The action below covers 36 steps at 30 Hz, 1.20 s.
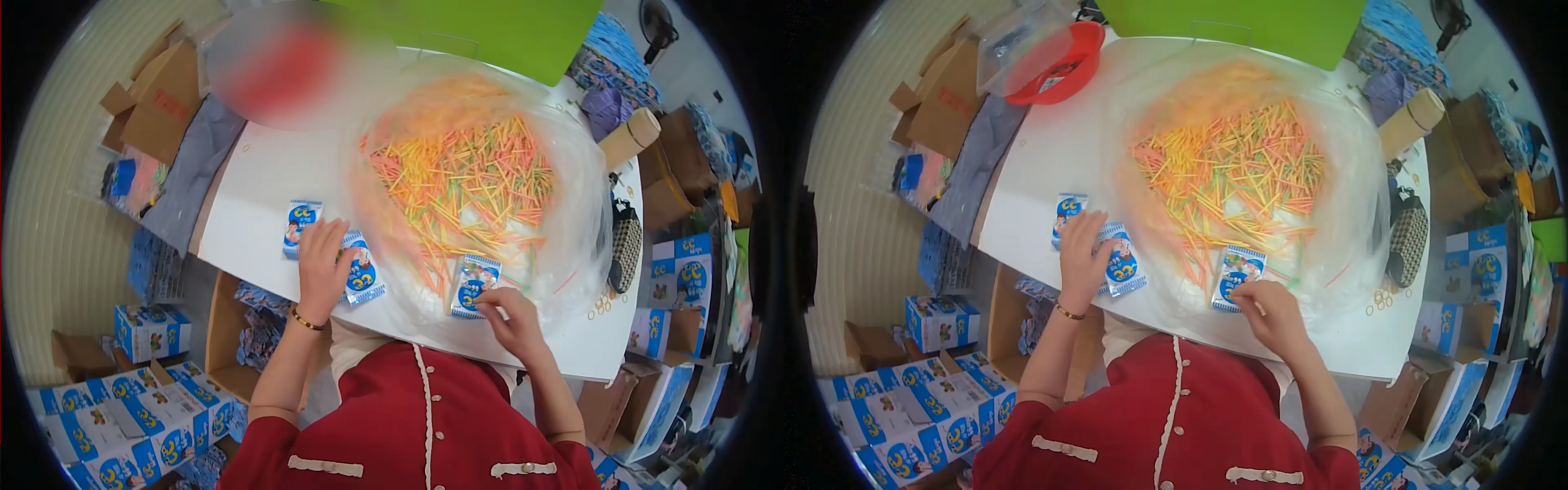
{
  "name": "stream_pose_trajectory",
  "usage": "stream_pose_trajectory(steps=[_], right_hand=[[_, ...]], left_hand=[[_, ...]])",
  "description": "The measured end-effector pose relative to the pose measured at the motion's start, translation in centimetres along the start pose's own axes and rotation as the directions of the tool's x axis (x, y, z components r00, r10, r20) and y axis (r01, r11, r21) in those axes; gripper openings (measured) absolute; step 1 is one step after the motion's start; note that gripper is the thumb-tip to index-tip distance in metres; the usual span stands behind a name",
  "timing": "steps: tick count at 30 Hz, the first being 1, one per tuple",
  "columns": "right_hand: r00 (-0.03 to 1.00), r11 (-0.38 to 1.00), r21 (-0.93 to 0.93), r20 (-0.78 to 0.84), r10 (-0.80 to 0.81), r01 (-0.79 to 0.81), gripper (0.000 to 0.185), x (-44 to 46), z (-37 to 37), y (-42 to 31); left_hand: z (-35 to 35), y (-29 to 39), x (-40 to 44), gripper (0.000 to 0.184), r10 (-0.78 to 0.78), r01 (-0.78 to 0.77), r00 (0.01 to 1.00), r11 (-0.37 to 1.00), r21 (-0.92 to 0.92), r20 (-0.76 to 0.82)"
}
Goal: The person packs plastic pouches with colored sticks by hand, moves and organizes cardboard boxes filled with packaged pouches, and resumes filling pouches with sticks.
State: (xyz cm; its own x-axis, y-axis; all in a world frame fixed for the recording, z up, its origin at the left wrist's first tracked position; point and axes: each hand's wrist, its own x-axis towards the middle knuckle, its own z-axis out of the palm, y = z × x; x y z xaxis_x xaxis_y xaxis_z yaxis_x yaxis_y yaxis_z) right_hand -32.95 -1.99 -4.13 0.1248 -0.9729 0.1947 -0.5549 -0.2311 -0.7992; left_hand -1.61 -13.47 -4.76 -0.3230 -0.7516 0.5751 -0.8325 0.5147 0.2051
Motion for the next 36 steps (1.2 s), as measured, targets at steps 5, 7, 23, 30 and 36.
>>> stream_pose_trajectory(steps=[5,7,23,30,36], right_hand=[[0.968,0.984,-0.080,-0.206,0.140,-0.159,0.008,1.7,-3.1,1.6],[0.959,0.982,-0.083,-0.242,0.147,-0.171,0.009,3.1,-3.7,1.8],[0.862,0.972,-0.074,0.452,0.231,-0.222,0.015,6.1,-3.2,2.0],[0.948,0.842,-0.442,0.071,-0.309,0.308,0.025,22.2,-0.3,7.8],[0.871,0.672,-0.563,0.220,-0.439,0.481,0.045,29.6,1.9,8.7]], left_hand=[[3.9,6.9,1.0,0.021,0.038,0.036,0.982,0.923,-0.383,0.186],[6.3,9.9,0.5,0.027,0.071,0.052,0.957,0.912,-0.408,0.281],[4.2,10.2,1.3,0.007,-0.110,0.407,0.890,0.629,-0.662,0.443],[5.1,8.1,-0.9,0.030,-0.001,0.661,0.701,-0.375,-0.650,0.713],[2.3,8.5,-2.7,0.028,0.061,0.716,0.605,-0.478,-0.509,0.794]])
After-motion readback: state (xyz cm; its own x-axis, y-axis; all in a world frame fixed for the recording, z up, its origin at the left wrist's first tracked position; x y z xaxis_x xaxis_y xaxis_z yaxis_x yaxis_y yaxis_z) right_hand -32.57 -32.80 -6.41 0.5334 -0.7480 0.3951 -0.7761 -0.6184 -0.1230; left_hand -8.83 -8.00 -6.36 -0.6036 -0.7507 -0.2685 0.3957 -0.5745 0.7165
